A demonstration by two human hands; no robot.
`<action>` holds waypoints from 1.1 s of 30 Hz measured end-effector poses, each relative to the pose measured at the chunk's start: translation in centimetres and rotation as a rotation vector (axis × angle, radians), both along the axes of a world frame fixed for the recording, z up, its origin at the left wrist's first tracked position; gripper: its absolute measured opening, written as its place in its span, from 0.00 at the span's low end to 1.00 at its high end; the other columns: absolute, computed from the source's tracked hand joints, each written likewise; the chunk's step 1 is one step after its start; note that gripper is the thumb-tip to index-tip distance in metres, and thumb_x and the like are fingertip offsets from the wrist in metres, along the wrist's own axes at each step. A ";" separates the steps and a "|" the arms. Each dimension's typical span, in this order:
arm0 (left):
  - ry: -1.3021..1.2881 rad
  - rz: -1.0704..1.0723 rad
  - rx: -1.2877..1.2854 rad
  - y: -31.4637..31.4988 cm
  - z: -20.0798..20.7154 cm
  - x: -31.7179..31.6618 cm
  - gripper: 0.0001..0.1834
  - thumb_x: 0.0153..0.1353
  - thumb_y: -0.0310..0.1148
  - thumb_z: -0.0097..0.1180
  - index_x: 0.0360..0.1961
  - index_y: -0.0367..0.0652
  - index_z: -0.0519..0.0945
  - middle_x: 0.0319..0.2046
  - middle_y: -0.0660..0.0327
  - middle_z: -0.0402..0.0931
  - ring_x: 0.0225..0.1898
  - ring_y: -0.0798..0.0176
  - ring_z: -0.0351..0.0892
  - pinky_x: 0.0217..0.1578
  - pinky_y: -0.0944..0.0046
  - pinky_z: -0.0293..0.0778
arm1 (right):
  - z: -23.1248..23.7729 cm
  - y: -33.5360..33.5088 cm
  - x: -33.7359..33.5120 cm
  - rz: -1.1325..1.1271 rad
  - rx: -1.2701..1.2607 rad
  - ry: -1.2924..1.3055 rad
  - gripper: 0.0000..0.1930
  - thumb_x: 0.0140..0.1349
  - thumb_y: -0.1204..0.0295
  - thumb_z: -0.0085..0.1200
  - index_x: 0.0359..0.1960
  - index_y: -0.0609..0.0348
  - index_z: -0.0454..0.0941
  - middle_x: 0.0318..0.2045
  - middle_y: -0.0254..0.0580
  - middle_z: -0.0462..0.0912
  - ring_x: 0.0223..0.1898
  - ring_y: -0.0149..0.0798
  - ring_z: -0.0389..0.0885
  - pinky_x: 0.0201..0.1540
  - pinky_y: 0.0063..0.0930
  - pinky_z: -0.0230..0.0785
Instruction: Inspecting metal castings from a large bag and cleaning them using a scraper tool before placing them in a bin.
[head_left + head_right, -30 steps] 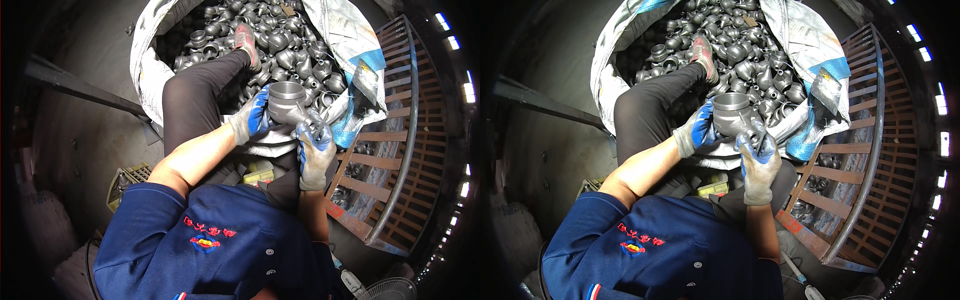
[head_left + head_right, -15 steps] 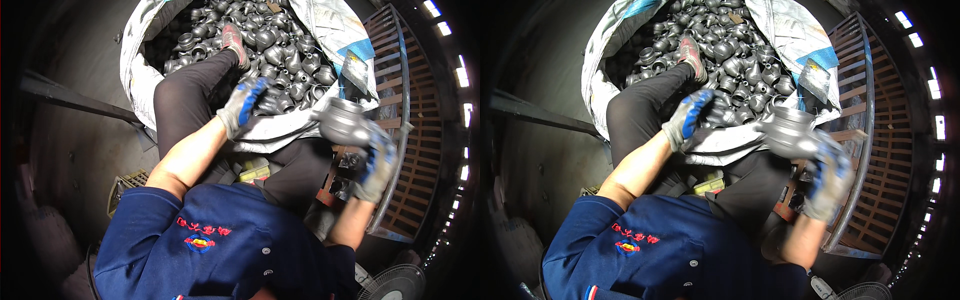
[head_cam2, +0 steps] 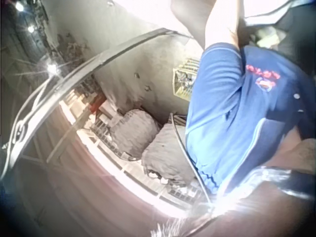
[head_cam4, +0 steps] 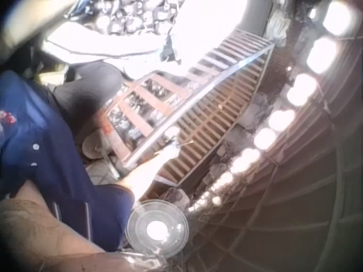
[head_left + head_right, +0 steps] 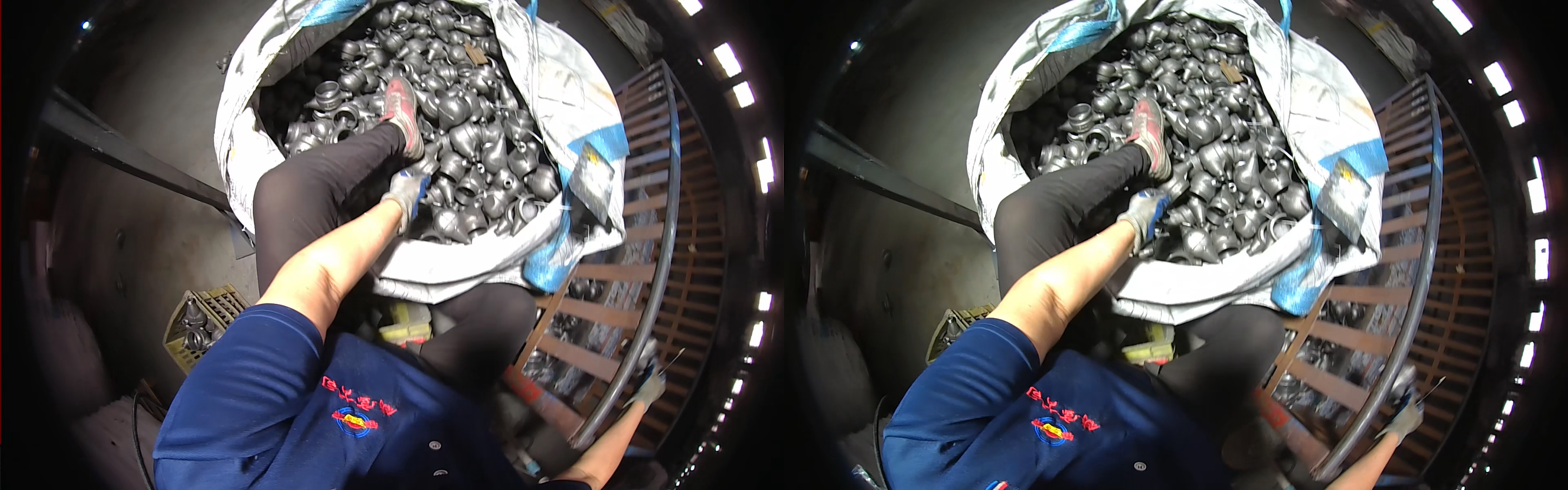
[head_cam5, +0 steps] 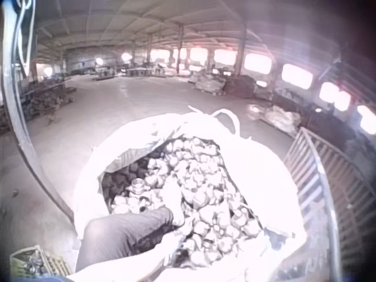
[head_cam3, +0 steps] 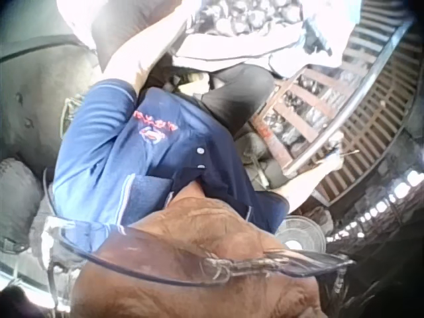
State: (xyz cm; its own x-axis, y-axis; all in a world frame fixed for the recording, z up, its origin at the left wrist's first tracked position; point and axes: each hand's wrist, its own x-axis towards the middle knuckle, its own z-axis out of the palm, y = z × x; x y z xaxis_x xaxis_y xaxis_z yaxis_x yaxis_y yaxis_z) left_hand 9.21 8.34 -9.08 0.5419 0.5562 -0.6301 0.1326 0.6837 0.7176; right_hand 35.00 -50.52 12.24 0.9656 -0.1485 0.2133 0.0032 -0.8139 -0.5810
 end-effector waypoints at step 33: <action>0.396 -0.240 1.327 13.2 3.0 5.0 0.12 0.48 0.34 0.57 0.35 0.44 0.78 0.33 0.54 0.78 0.36 0.49 0.77 0.35 0.56 0.71 | 5.4 18.6 -9.0 0.576 -0.270 -0.095 0.18 0.63 0.71 0.42 0.51 0.69 0.69 0.52 0.50 0.72 0.53 0.42 0.70 0.56 0.32 0.57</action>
